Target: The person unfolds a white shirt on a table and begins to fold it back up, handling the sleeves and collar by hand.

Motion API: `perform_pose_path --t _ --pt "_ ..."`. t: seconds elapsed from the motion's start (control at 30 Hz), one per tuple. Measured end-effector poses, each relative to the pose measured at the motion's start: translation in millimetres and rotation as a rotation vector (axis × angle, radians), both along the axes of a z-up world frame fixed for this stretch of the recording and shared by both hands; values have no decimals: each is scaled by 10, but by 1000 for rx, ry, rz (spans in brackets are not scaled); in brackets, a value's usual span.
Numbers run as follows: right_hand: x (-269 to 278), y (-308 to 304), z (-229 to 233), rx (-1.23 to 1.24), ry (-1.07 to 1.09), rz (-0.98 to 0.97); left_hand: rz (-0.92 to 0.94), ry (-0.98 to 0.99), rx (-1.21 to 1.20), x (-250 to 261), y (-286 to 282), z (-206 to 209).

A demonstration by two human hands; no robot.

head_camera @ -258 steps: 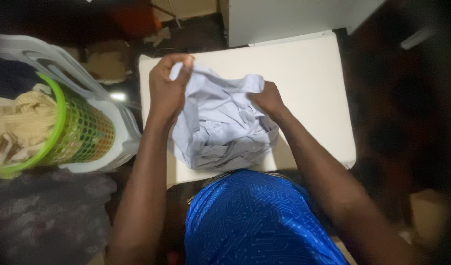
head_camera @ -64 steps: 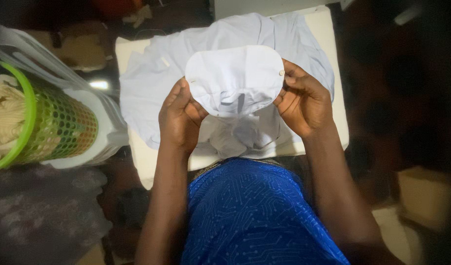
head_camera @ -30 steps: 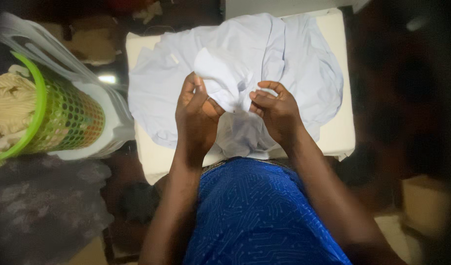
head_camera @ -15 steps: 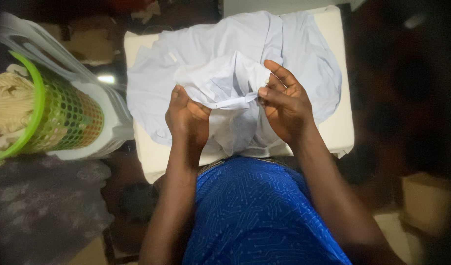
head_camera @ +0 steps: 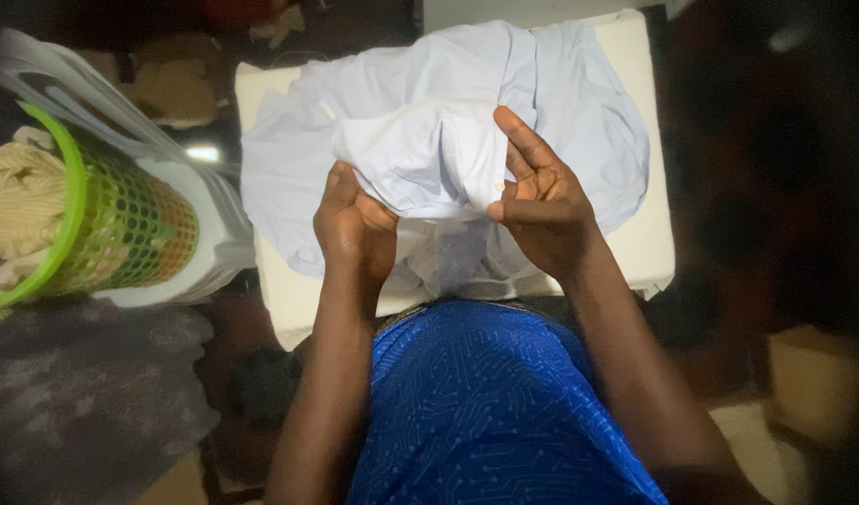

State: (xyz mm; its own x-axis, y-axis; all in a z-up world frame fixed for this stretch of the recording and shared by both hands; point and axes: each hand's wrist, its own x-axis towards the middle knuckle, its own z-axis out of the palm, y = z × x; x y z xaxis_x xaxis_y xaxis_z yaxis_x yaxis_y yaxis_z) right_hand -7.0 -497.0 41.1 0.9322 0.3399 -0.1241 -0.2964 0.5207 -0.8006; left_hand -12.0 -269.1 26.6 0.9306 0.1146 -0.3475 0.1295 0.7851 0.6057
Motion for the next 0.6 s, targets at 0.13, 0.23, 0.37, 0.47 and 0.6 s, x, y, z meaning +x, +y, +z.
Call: perform_pose_path --t 0.13,0.23,0.37,0.47,0.6 --pt "26 -24 -34 0 -7 33 -27 -22 -7 -10 11 23" --pt "5 -66 -79 24 -56 61 -29 -1 16 -21 6 44" --pt "37 -95 -108 80 -66 7 -27 68 85 -26 -18 126" --pt "69 -103 -75 58 -62 -80 -53 -5 85 -18 -46 233" --pt "84 -131 -51 49 -43 -142 -117 -40 243 -10 -113 382"
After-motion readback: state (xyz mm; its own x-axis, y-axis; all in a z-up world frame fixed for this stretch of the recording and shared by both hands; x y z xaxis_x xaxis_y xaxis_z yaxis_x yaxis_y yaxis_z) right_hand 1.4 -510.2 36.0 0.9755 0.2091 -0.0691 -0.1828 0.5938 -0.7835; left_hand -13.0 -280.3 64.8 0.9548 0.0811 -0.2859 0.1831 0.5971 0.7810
